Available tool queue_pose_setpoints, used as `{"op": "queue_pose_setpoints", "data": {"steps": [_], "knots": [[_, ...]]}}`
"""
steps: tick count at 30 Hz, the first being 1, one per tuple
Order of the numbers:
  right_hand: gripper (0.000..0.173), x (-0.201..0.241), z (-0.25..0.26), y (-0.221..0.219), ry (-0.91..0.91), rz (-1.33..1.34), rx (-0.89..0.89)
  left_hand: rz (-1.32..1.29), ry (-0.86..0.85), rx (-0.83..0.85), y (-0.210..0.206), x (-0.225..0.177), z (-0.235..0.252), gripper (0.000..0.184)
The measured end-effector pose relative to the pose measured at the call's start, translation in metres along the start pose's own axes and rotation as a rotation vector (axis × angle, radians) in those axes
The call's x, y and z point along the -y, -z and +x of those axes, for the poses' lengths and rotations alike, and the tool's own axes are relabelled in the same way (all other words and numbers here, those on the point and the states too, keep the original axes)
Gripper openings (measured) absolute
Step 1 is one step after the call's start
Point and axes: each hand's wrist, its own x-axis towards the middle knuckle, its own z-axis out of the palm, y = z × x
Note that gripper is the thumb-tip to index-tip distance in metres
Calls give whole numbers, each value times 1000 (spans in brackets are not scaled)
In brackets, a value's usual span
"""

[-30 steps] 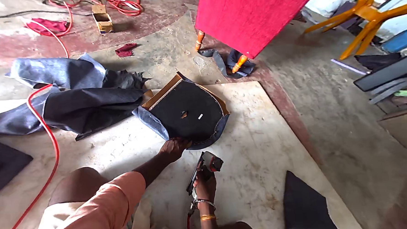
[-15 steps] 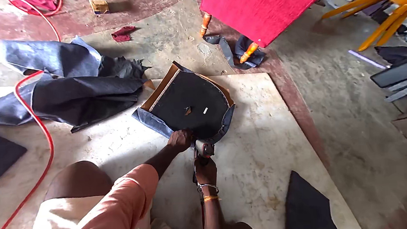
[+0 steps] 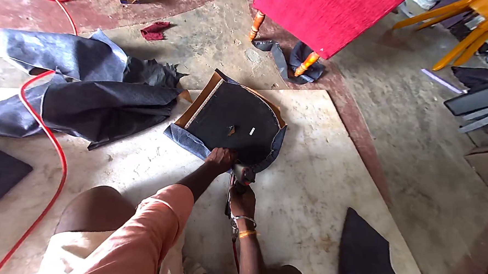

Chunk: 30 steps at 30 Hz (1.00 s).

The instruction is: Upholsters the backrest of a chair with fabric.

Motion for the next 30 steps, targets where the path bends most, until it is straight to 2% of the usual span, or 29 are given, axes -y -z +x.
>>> {"op": "queue_pose_setpoints", "data": {"steps": [4,7,9,13,16,20,23,25,27,30], "knots": [[33,5,6,-7,-10,-52,-28,-32,42,36,6,-2,8,26],[32,-13,-6,-6,35,82,-73,-59,-43,125,20,9,-1,40],[30,-18,-15,-8,17,157,-75,-68,-83,175,23,21,-7,35],[29,-11,-15,-18,44,166,-38,-43,-137,111,10,34,-2,25],[32,3,-2,-23,98,30,-37,-65,-110,86,12,30,-2,22],[35,9,0,-21,77,-32,-40,-56,-84,62,16,25,-6,23],[34,4,-13,-17,102,37,-75,-44,-116,112,26,43,-9,35],[32,4,-21,-19,82,91,-65,-21,-174,107,26,57,-10,28],[31,10,-21,-24,80,117,-43,8,-191,82,28,55,-7,24],[29,14,-14,-29,86,125,-42,-6,-153,118,44,38,-5,28]]}}
